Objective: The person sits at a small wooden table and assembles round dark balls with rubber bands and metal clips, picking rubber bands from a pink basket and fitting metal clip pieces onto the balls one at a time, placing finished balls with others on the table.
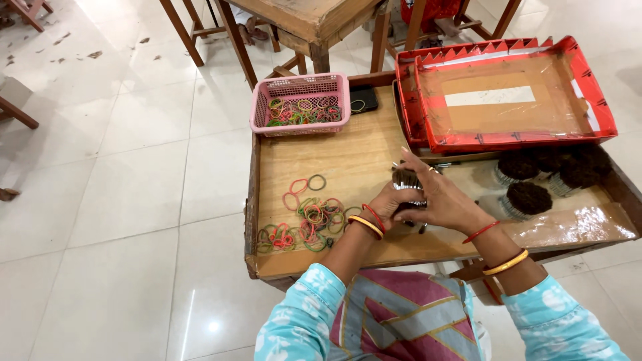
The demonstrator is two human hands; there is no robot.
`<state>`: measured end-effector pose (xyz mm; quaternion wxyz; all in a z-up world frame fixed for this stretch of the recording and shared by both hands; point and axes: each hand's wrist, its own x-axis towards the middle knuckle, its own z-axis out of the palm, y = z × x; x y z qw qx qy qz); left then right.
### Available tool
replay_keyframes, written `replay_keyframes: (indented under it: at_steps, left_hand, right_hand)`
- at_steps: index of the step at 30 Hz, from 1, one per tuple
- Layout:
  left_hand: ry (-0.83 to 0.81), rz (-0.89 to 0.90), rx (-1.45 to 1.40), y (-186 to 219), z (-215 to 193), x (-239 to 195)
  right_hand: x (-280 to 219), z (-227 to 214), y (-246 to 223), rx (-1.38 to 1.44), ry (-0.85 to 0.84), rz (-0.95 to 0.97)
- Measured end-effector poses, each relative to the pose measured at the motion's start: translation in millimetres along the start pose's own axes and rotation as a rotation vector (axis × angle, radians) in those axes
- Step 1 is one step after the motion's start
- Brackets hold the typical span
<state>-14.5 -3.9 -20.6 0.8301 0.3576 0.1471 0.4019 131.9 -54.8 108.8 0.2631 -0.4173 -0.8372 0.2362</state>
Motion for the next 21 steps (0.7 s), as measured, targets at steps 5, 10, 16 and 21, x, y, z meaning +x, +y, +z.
replay_keyframes:
  at_steps: [5,10,16,21]
  left_hand:
    - [-0.032,-0.052,0.004,12,18,-12]
    - [0.003,0.023,0.100,22,32,-14]
    - [0.026,0.279,0.537,8,16,1]
    - [-0.082,0.461,0.561,4,13,5]
  right_hand:
    - [-5,11,22,-0.089,0.140,-0.122]
    - [-7,-4,-1,-0.144,0.088,-0.105]
    - [-2,-6,8,-0.083,0.253,-0.146]
    - [7,-11,4,-0.322,0.112,-0.018]
